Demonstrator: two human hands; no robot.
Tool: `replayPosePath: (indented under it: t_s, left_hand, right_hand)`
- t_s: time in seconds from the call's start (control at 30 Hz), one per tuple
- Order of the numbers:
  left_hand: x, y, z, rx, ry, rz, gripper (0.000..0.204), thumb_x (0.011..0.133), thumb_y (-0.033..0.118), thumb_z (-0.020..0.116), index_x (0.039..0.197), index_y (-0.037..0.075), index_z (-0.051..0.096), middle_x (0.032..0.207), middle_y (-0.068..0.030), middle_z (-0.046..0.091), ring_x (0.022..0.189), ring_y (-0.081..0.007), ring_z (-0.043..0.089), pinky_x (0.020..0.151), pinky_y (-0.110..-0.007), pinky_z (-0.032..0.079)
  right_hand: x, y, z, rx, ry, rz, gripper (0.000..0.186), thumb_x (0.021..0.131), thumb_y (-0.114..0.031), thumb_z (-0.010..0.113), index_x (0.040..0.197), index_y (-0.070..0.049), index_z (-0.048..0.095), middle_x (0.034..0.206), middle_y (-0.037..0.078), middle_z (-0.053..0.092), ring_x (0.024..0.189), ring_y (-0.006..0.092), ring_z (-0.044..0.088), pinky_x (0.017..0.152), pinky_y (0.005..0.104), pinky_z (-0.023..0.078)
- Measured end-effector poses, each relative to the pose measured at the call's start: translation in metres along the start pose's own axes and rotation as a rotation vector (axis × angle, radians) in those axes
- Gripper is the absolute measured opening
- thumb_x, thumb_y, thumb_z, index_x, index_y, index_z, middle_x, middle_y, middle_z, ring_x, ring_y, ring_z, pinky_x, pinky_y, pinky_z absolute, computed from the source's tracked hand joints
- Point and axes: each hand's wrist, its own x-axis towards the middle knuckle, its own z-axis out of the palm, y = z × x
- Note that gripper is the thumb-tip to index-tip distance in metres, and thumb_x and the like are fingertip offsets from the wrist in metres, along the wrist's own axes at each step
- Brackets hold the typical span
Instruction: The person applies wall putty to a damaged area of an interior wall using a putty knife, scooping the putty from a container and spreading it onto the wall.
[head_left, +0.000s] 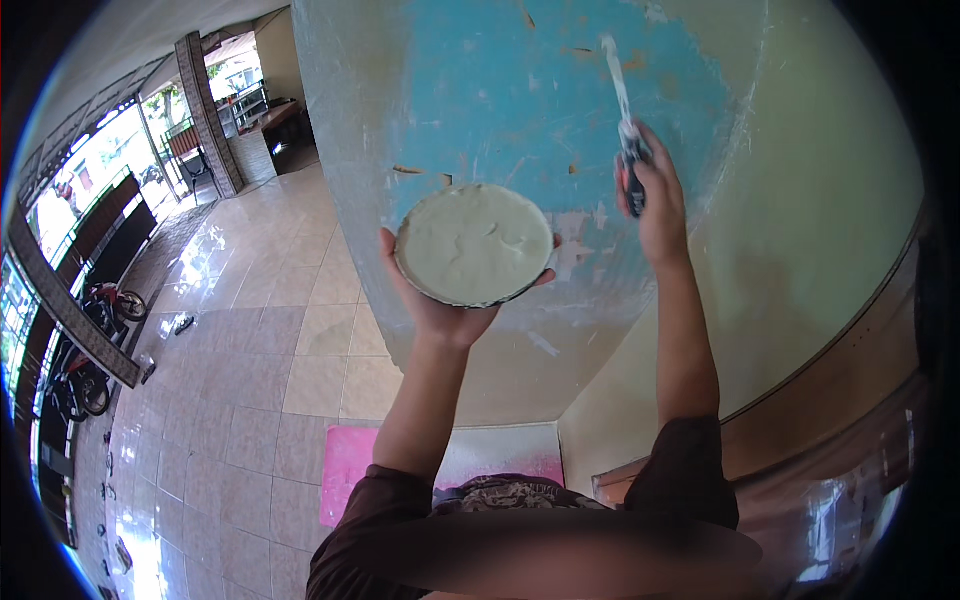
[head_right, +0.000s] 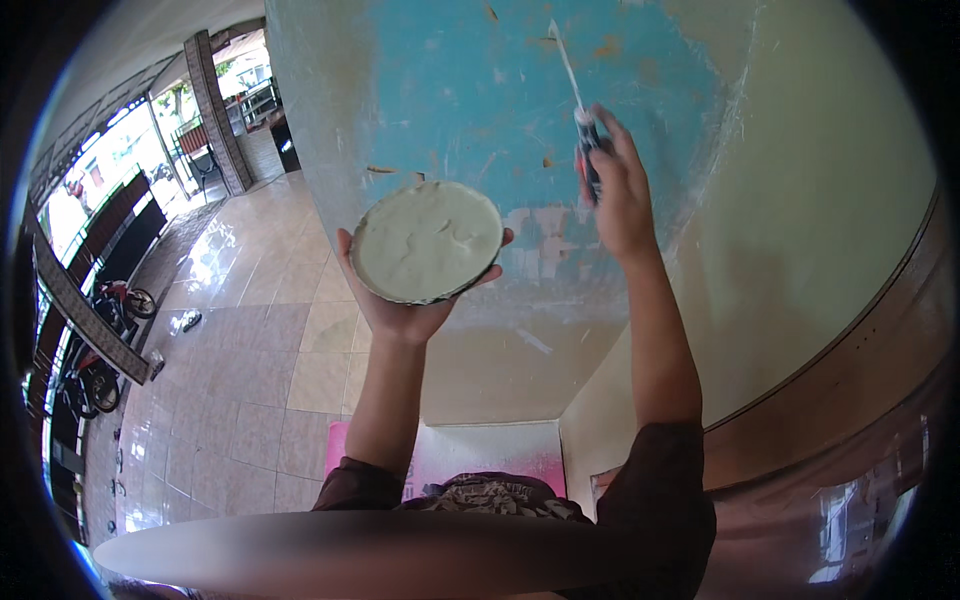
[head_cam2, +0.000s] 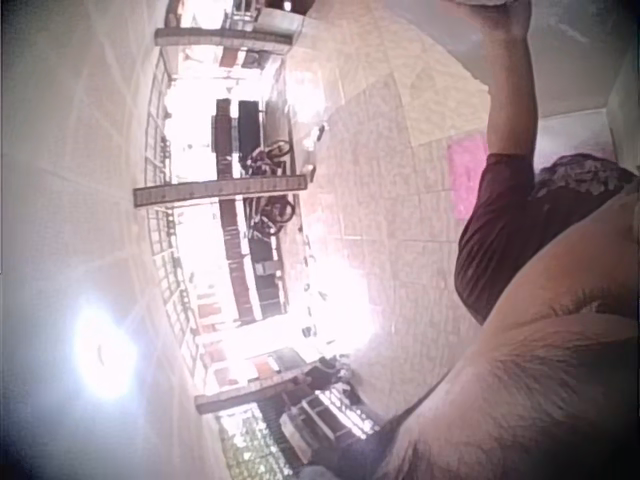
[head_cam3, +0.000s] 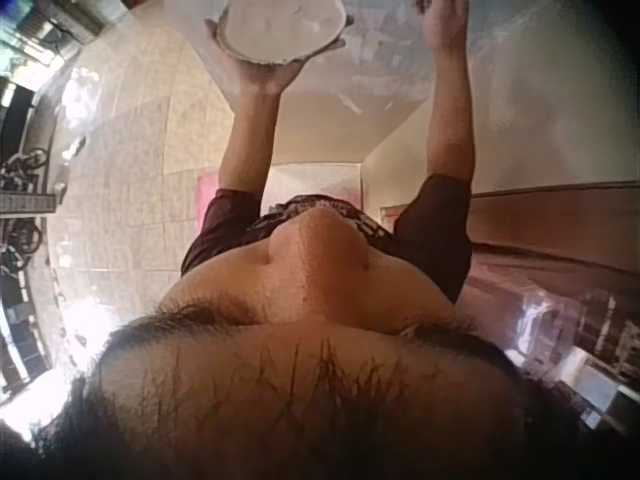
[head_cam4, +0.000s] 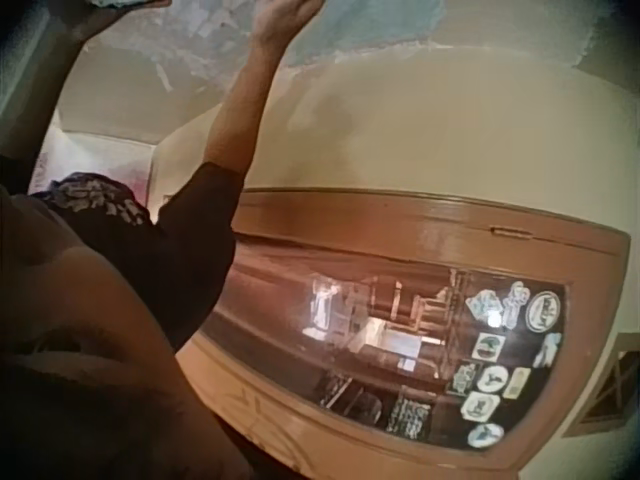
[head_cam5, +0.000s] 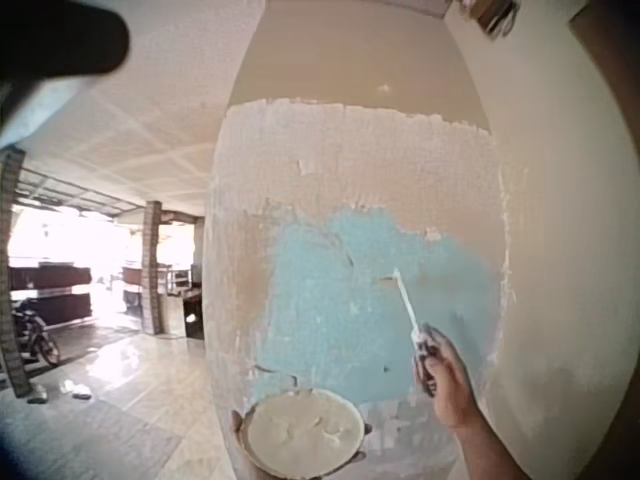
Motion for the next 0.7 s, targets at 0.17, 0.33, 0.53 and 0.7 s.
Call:
replayPosePath:
  t_s: [0.17,0.33,0.53,0.7]
  left_hand:
    - [-0.009,0.037,-0.003,-0.037,-0.084,0.053,0.118,0.081,0.087,0.056,0.163,0.009,0.023,0.161,-0.0323,0.028,0.138,-0.0732,0.028,0.099,-0.084,0.042]
    - [-0.017,0.068,-0.005,-0.064,-0.157,0.077,0.118,0.082,0.086,0.055,0.163,0.007,0.022,0.162,-0.0339,0.023,0.140,-0.0738,0.023,0.100,-0.085,0.040]
    - [-0.030,0.093,-0.008,-0.003,-0.129,0.121,0.115,0.083,0.085,0.054,0.163,0.007,0.023,0.161,-0.0352,0.023,0.141,-0.0736,0.020,0.102,-0.085,0.038]
    - [-0.033,0.102,-0.011,0.006,-0.131,0.123,0.115,0.083,0.086,0.053,0.162,0.008,0.025,0.161,-0.0355,0.024,0.141,-0.0731,0.020,0.102,-0.085,0.038]
  right_hand:
    - [0.060,0.000,0.050,-0.463,0.059,-0.172,0.062,0.105,-0.009,0.046,0.163,-0.001,0.024,0.100,0.009,0.056,0.081,0.0172,0.057,0.075,0.0310,0.050]
    - [0.123,0.034,0.073,-0.782,0.147,-0.581,0.067,0.106,-0.009,0.049,0.165,-0.001,0.018,0.119,0.022,0.052,0.106,0.0343,0.058,0.091,0.0445,0.051]
    - [0.151,0.034,0.100,-0.897,0.232,-0.527,0.065,0.106,-0.008,0.048,0.165,-0.002,0.020,0.124,0.025,0.050,0.106,0.0380,0.061,0.092,0.0468,0.053]
    - [0.171,0.030,0.107,-0.953,0.324,-0.596,0.066,0.105,-0.008,0.049,0.164,-0.002,0.022,0.124,0.028,0.050,0.103,0.0407,0.061,0.090,0.0469,0.054]
